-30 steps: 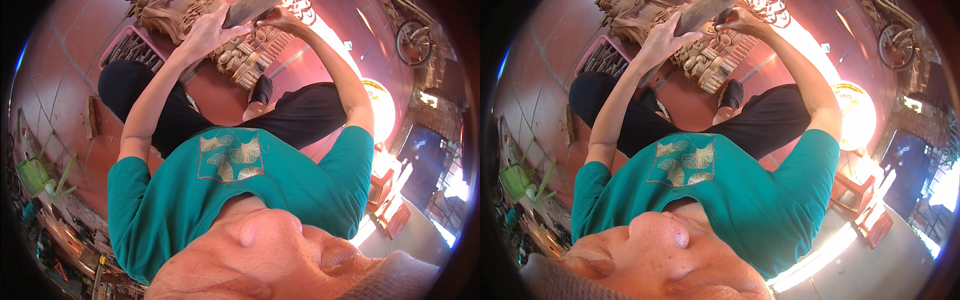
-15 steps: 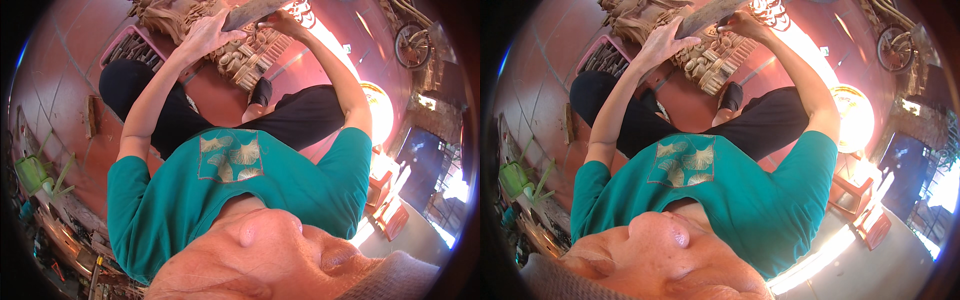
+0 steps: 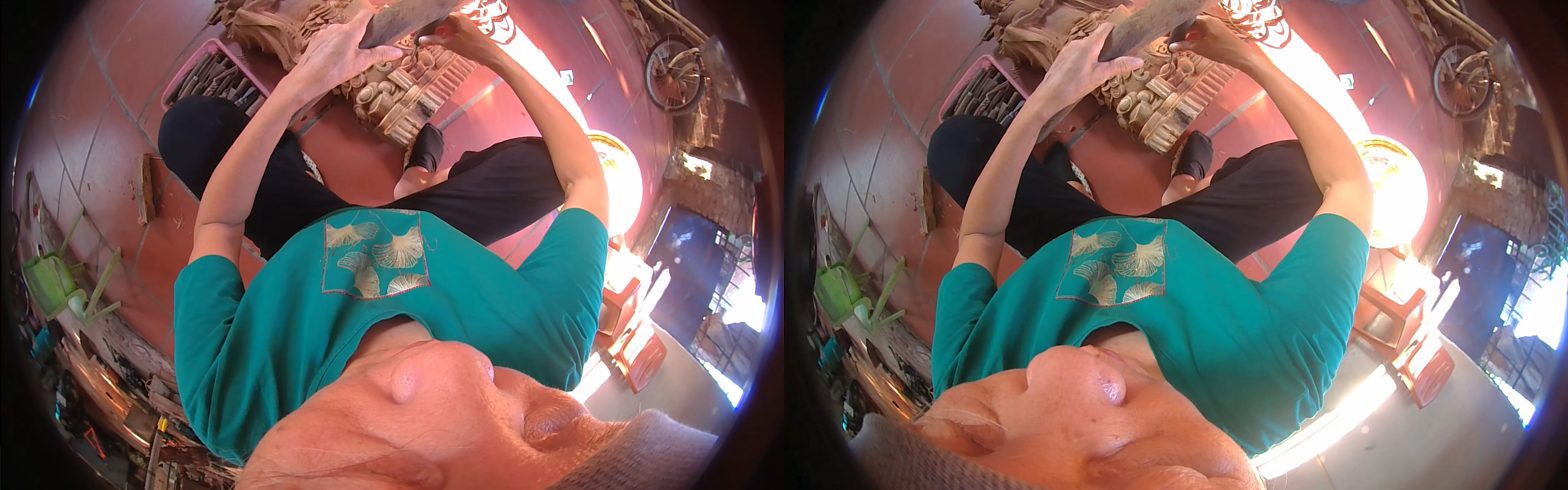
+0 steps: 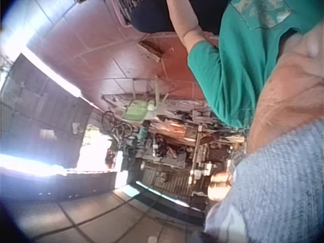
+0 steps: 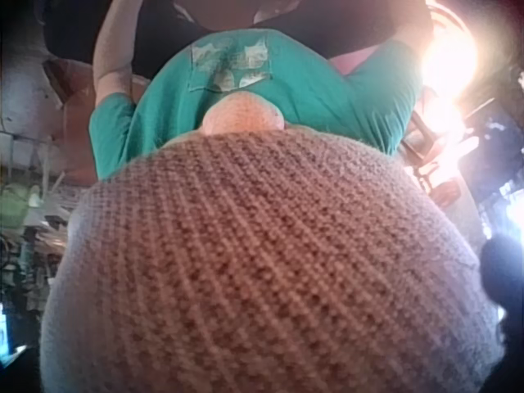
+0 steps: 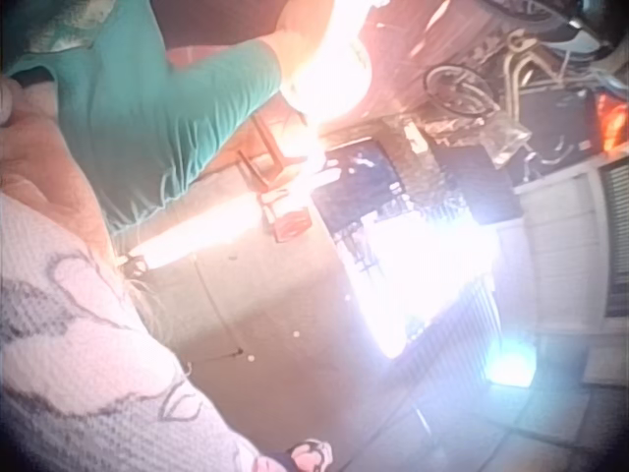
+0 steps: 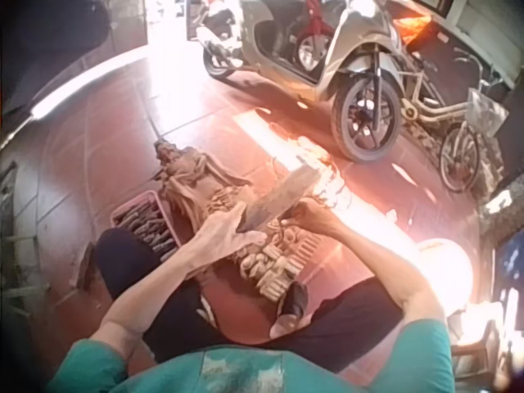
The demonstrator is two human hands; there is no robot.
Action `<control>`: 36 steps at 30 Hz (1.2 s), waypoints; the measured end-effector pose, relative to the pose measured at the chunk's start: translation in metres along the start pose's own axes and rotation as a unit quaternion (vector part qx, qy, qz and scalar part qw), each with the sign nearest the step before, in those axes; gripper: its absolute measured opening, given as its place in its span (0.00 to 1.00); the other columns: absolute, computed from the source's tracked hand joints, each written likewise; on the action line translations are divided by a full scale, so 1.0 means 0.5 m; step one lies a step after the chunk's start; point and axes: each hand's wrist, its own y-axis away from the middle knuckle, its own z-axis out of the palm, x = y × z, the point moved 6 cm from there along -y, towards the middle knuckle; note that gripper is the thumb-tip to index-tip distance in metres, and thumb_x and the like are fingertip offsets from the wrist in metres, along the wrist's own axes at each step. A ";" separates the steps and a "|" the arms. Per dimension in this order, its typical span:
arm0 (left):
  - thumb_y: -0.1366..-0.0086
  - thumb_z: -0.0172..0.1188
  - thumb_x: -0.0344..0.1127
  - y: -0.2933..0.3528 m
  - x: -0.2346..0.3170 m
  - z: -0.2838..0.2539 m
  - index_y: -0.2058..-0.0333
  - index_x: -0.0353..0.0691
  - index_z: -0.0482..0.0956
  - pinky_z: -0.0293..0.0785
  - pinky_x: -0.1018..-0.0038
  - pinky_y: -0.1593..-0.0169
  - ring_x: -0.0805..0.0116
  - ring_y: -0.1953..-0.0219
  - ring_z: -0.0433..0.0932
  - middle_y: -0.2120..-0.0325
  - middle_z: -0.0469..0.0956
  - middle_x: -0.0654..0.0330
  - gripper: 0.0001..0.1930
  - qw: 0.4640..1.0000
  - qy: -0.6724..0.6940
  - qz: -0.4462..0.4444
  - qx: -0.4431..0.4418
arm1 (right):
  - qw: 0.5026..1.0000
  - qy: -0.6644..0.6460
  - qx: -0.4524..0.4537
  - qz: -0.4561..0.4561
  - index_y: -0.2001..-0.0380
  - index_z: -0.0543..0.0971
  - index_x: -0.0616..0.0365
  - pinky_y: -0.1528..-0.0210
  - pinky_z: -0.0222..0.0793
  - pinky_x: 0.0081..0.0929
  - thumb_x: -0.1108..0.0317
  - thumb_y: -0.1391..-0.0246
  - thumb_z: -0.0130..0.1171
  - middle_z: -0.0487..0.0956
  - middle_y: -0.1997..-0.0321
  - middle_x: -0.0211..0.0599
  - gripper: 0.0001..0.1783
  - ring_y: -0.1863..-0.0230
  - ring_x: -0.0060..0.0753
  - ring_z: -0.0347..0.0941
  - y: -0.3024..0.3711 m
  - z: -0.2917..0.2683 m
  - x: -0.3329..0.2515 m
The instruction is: The person sits on the floor and carves a detailed wooden object using a chisel and mallet. They repeatedly strike the chisel to shape the wood, occasionally adjusting their grip and the position of the carving.
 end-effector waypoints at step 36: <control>0.36 0.66 0.64 0.002 -0.013 -0.027 0.39 0.30 0.71 0.75 0.58 0.51 0.45 0.56 0.83 0.60 0.83 0.40 0.42 0.998 0.013 -0.061 -0.026 | 0.983 0.066 0.108 -0.133 0.65 0.85 0.51 0.57 0.77 0.28 0.57 0.43 0.72 0.85 0.61 0.25 0.11 0.60 0.26 0.82 0.051 0.016 0.002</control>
